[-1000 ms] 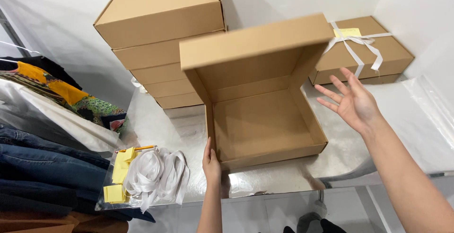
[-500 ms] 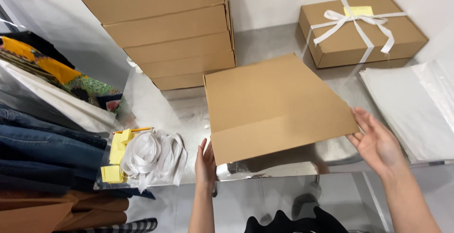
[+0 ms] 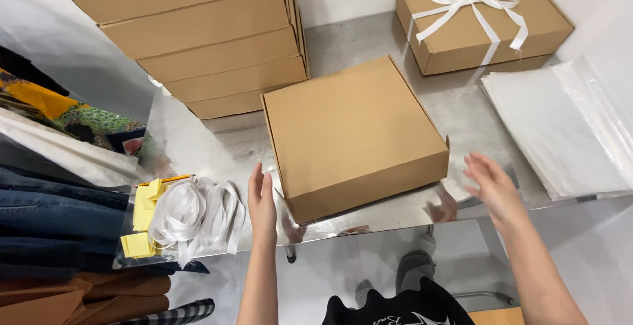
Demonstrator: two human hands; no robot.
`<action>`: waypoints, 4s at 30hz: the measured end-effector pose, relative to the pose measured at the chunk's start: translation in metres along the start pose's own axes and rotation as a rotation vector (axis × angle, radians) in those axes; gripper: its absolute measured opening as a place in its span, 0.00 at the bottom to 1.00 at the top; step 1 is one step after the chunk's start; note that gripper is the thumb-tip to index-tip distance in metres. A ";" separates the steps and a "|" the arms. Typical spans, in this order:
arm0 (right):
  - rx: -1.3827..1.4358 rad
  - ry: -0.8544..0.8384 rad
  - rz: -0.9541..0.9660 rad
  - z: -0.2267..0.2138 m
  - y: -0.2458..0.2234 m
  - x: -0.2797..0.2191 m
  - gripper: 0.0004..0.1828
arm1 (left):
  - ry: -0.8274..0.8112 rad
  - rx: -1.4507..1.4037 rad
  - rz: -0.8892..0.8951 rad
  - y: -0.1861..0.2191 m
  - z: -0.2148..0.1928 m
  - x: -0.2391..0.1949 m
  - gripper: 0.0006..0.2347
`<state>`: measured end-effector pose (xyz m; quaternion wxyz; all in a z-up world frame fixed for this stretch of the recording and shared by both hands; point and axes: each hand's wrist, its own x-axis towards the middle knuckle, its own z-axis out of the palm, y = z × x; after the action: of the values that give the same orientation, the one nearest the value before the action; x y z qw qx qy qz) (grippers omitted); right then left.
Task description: Packing items into boxes and preparing them with ribbons
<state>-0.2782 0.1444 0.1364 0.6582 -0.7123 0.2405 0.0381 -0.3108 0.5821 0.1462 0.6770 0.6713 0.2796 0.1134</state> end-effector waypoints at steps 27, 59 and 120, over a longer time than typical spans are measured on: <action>-0.465 0.027 -0.113 0.038 0.014 -0.004 0.37 | -0.026 0.266 -0.187 -0.031 0.028 -0.027 0.31; 0.107 0.182 -0.621 0.035 -0.134 -0.034 0.26 | 0.046 0.051 0.122 0.146 0.021 -0.071 0.27; 0.499 0.449 -0.389 -0.019 -0.075 0.024 0.19 | -0.248 0.194 0.433 0.168 0.065 -0.086 0.15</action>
<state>-0.2327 0.1210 0.1988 0.7374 -0.5530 0.2409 -0.3039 -0.3096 0.4943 0.3251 0.5986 0.7859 0.0541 0.1453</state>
